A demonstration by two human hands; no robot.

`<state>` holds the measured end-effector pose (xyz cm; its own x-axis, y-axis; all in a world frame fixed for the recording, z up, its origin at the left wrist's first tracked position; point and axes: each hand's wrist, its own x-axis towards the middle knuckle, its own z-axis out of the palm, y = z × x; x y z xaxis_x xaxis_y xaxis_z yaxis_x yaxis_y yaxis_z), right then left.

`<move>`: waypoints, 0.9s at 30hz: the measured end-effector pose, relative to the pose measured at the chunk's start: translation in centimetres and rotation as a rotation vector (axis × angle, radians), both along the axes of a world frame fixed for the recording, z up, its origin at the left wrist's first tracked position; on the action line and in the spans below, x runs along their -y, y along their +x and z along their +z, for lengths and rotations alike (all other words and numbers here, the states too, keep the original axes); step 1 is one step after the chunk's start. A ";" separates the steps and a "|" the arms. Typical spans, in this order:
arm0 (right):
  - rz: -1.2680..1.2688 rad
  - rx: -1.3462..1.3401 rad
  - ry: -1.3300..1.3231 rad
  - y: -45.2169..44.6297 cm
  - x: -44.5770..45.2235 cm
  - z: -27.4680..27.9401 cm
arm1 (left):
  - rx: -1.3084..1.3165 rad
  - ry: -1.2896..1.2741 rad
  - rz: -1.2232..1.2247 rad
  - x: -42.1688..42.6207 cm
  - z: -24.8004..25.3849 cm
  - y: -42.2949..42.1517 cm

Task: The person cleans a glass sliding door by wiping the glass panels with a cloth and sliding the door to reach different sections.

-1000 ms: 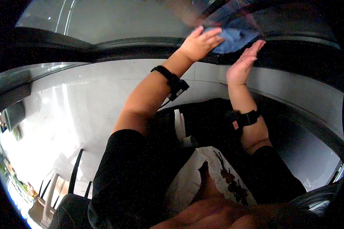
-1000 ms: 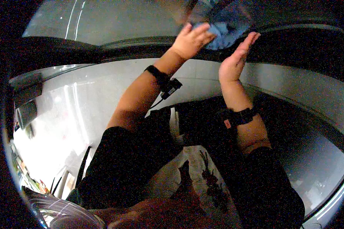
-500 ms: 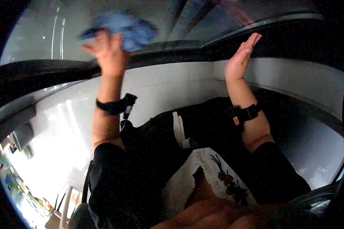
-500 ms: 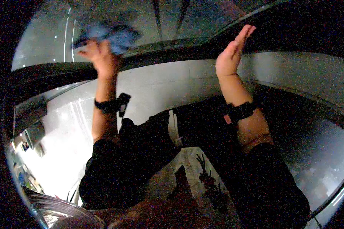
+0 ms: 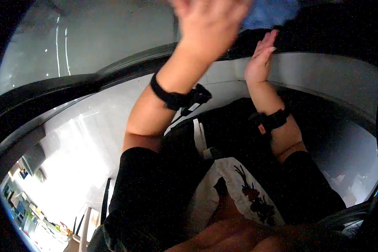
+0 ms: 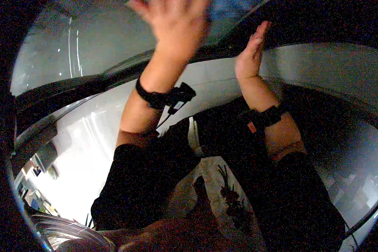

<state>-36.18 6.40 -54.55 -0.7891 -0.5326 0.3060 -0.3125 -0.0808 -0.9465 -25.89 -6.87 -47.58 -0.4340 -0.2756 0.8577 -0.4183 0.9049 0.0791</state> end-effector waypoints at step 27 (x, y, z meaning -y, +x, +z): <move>-0.144 0.724 -0.017 -2.3 0.6 0.4 | 0.788 -0.227 -0.192 -1.0 -13.7 -3.1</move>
<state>-38.47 5.76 -54.16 -0.8582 -0.4085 -0.3107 0.3816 -0.1030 -0.9186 -28.98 -5.85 -61.26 -0.9507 0.0067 0.3102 -0.1122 0.9246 -0.3639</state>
